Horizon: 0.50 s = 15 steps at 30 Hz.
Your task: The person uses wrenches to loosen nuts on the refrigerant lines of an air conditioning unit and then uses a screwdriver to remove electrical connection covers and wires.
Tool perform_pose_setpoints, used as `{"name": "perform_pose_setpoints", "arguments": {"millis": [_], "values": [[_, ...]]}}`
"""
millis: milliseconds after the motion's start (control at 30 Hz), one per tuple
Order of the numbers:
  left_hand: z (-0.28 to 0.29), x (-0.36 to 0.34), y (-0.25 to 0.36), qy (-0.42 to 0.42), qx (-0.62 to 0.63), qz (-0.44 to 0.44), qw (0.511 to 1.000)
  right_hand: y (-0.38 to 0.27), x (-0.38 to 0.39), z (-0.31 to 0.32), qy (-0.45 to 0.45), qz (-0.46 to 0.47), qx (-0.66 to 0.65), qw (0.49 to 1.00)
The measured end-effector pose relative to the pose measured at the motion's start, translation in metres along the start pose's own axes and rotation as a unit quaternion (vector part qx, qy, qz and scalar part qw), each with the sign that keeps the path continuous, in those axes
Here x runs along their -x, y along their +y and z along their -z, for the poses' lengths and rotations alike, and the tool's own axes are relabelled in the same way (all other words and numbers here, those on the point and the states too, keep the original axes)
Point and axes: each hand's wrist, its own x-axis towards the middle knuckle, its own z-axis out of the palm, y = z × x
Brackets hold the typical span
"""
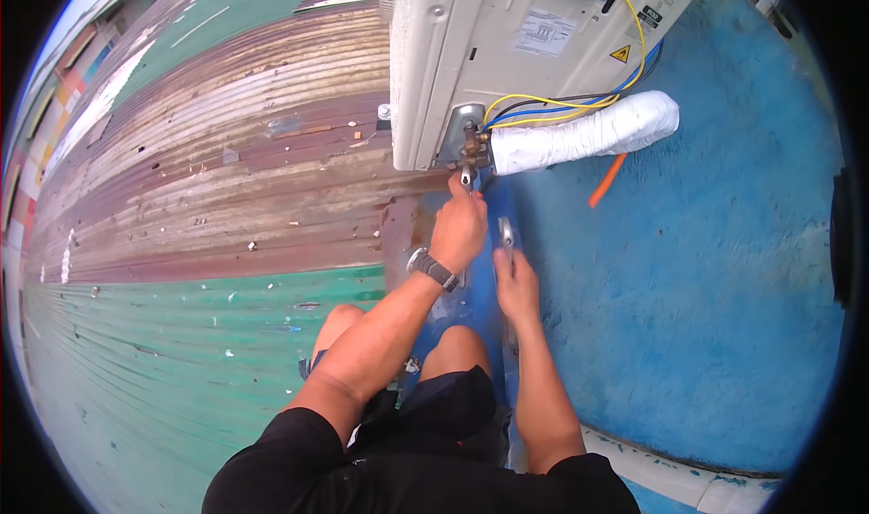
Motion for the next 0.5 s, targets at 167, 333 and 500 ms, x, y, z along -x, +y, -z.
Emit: {"name": "perform_pose_setpoints", "arguments": {"millis": [167,333,500], "values": [[-0.007,-0.001,-0.014,0.002,0.022,-0.045,0.999,-0.029,-0.046,-0.005,0.07,0.189,0.111,0.973],[-0.012,-0.001,-0.016,0.009,0.06,-0.048,0.997,-0.021,-0.077,-0.012,0.11,0.256,0.166,0.946],[-0.007,0.002,-0.01,0.011,0.065,-0.034,0.997,-0.017,-0.098,-0.021,0.124,0.228,0.142,0.955]]}}
